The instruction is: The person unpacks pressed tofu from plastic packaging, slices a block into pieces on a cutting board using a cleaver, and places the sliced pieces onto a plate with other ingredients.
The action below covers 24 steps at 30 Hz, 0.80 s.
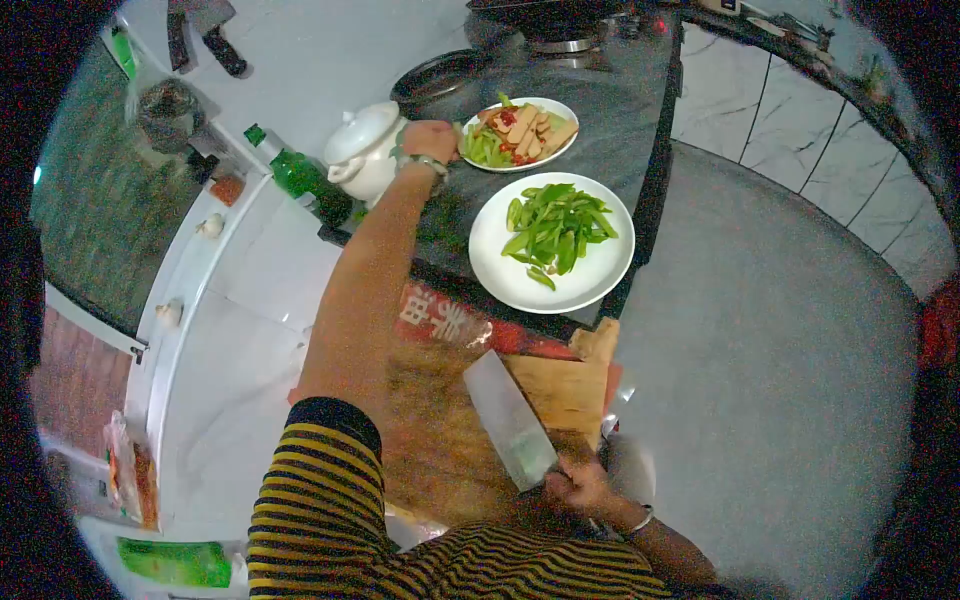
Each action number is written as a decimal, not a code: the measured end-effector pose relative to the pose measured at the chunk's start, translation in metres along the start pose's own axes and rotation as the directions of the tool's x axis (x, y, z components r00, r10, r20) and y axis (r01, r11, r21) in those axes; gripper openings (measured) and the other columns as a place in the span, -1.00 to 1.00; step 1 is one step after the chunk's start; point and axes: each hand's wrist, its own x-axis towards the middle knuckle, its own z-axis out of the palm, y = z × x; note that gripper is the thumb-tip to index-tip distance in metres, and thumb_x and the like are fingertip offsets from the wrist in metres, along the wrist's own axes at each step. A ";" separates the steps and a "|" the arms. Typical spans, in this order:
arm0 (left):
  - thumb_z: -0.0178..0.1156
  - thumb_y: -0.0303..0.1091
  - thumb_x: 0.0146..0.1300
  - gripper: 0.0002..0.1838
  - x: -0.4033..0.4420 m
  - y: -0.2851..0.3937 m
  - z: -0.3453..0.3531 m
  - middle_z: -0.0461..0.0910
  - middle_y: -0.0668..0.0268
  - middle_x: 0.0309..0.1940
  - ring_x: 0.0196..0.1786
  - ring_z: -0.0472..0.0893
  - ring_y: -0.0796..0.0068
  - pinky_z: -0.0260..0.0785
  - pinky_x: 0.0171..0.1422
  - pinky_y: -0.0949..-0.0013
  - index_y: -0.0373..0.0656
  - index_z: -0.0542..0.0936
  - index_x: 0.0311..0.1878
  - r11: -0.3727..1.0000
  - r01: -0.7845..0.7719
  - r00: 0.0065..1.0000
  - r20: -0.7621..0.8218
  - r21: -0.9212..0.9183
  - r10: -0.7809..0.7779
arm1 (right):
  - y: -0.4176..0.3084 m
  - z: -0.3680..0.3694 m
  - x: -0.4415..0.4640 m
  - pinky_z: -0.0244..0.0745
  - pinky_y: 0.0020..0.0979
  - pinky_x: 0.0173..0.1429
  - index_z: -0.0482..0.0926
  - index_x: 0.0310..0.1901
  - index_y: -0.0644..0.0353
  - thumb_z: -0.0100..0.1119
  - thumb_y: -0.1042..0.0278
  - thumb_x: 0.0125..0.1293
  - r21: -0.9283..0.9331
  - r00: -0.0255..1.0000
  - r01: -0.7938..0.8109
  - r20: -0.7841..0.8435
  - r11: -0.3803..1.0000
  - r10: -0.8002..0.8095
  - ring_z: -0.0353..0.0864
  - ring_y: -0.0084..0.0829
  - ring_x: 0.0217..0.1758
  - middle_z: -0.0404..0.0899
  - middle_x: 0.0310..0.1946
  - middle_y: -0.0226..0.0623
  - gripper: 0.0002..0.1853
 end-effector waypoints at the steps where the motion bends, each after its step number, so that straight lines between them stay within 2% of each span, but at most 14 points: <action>1: 0.15 -0.12 0.06 -0.66 0.001 0.001 0.004 0.66 0.01 -0.40 -0.24 0.65 0.01 0.49 -0.08 0.13 -0.22 0.69 -0.35 0.992 -0.017 1.000 0.008 -0.127 0.018 | -0.002 0.001 0.000 0.48 -0.45 -0.44 0.41 -0.13 0.30 -0.09 0.51 0.37 0.017 1.000 -0.003 0.003 1.000 0.003 0.49 -0.55 -0.54 0.49 -0.53 -0.34 -0.89; 2: 0.14 -0.20 0.04 -0.71 -0.005 -0.001 0.008 0.62 0.05 -0.59 -0.41 0.65 0.06 0.50 -0.18 0.15 -0.27 0.66 -0.47 0.971 -0.073 0.993 -0.103 -0.226 0.051 | -0.003 0.001 0.001 0.49 -0.45 -0.43 0.41 -0.12 0.30 -0.09 0.52 0.36 0.034 1.000 -0.006 0.006 0.999 0.005 0.50 -0.55 -0.54 0.49 -0.53 -0.34 -0.88; 4: 0.13 -0.25 0.06 -0.74 -0.038 0.020 -0.025 0.62 0.08 -0.58 -0.48 0.65 0.12 0.50 -0.22 0.20 -0.26 0.66 -0.46 0.930 0.062 0.996 -0.038 -0.362 -0.081 | 0.001 0.000 -0.001 0.50 -0.45 -0.44 0.40 -0.09 0.29 -0.11 0.54 0.35 0.097 0.998 -0.049 0.038 0.994 0.046 0.50 -0.53 -0.54 0.49 -0.53 -0.35 -0.85; 5: 0.13 -0.28 0.07 -0.76 -0.055 0.026 -0.039 0.63 0.10 -0.58 -0.52 0.64 0.15 0.51 -0.24 0.22 -0.26 0.66 -0.45 0.896 0.134 0.989 0.001 -0.423 -0.148 | 0.005 -0.002 -0.002 0.50 -0.45 -0.44 0.40 -0.08 0.30 -0.12 0.55 0.35 0.048 0.999 -0.033 0.039 0.998 0.031 0.51 -0.53 -0.53 0.49 -0.53 -0.34 -0.85; 6: 0.11 -0.35 0.12 -0.78 -0.063 0.009 -0.037 0.63 0.14 -0.60 -0.60 0.62 0.24 0.51 -0.30 0.30 -0.27 0.67 -0.31 0.939 -0.007 0.995 -0.099 -0.345 -0.029 | 0.010 -0.003 -0.001 0.50 -0.44 -0.45 0.40 -0.08 0.30 -0.13 0.55 0.35 0.000 0.999 -0.016 0.045 1.000 0.016 0.51 -0.53 -0.52 0.49 -0.52 -0.34 -0.84; 9: 0.14 -0.38 0.18 -0.71 -0.136 -0.032 -0.059 0.64 0.17 -0.56 -0.56 0.64 0.47 0.49 -0.37 0.39 -0.30 0.62 -0.07 0.894 -0.184 0.980 -0.150 -0.409 0.133 | 0.018 -0.002 -0.001 0.47 -0.44 -0.46 0.37 -0.14 0.30 -0.21 0.60 0.31 0.069 0.995 -0.004 0.103 0.998 -0.003 0.50 -0.51 -0.50 0.49 -0.52 -0.28 -0.84; 11: 0.17 -0.39 0.12 -0.69 -0.191 -0.069 -0.087 0.66 0.13 -0.45 -0.41 0.67 0.26 0.52 -0.25 0.31 -0.26 0.62 -0.06 0.927 -0.172 0.985 -0.041 -0.335 0.168 | 0.018 0.000 -0.004 0.46 -0.44 -0.45 0.37 -0.18 0.30 -0.26 0.63 0.29 0.246 0.989 -0.134 0.097 0.960 0.113 0.46 -0.50 -0.56 0.48 -0.53 -0.30 -0.83; 13: 0.19 -0.40 0.09 -0.72 -0.237 -0.129 -0.109 0.65 0.07 -0.37 -0.36 0.66 0.17 0.51 -0.21 0.27 -0.25 0.63 -0.11 0.903 -0.390 0.920 -0.112 -0.180 0.375 | 0.001 -0.001 -0.004 0.44 -0.47 -0.47 0.40 -0.15 0.32 -0.26 0.60 0.31 0.216 0.989 -0.135 0.084 0.967 0.119 0.43 -0.52 -0.59 0.46 -0.55 -0.32 -0.81; 15: 0.19 -0.41 0.06 -0.72 -0.285 -0.168 -0.145 0.64 0.02 -0.30 -0.28 0.64 0.10 0.50 -0.16 0.24 -0.23 0.63 -0.12 0.991 -0.128 0.992 -0.026 -0.045 0.127 | -0.012 0.003 -0.001 0.41 -0.48 -0.56 0.44 -0.17 0.31 -0.16 0.60 0.33 0.247 0.993 -0.118 0.023 0.962 0.116 0.42 -0.56 -0.62 0.45 -0.59 -0.35 -0.85; 17: 0.20 -0.39 0.03 -0.73 -0.325 -0.202 -0.175 0.61 -0.03 -0.23 -0.13 0.61 0.05 0.46 -0.04 0.18 -0.20 0.65 -0.15 1.000 -0.001 0.990 -0.140 0.022 0.004 | -0.018 0.003 0.001 0.41 -0.48 -0.56 0.44 -0.17 0.31 -0.14 0.59 0.32 0.227 0.990 -0.141 0.031 0.964 0.138 0.42 -0.56 -0.62 0.45 -0.60 -0.34 -0.86; 20: 0.24 -0.30 -0.01 -0.59 -0.367 -0.245 -0.202 0.60 -0.04 -0.18 -0.02 0.56 0.00 0.40 0.12 0.12 -0.18 0.61 -0.03 0.958 0.038 0.999 -0.042 0.285 -0.027 | -0.020 0.004 0.001 0.40 -0.51 -0.54 0.45 -0.11 0.32 -0.14 0.55 0.33 0.217 0.991 -0.134 0.023 0.967 0.133 0.40 -0.56 -0.63 0.45 -0.59 -0.34 -0.82; 23: 0.33 -0.31 -0.03 -0.45 -0.391 -0.265 -0.204 0.60 0.05 -0.13 0.01 0.55 0.13 0.42 0.11 0.22 -0.12 0.53 0.12 0.925 0.002 1.000 -0.019 0.379 0.006 | -0.023 0.007 0.001 0.40 -0.50 -0.56 0.46 -0.13 0.32 -0.10 0.52 0.32 0.192 0.990 -0.140 -0.005 0.971 0.144 0.41 -0.55 -0.65 0.46 -0.60 -0.34 -0.84; 24: 0.35 -0.29 -0.04 -0.41 -0.395 -0.277 -0.197 0.60 0.08 -0.10 0.03 0.55 0.14 0.42 0.12 0.22 -0.10 0.50 0.15 0.946 0.126 0.992 -0.036 0.298 -0.121 | -0.024 0.008 0.001 0.40 -0.49 -0.57 0.46 -0.15 0.32 -0.08 0.51 0.32 0.182 0.988 -0.144 -0.021 0.973 0.150 0.42 -0.54 -0.66 0.47 -0.60 -0.34 -0.86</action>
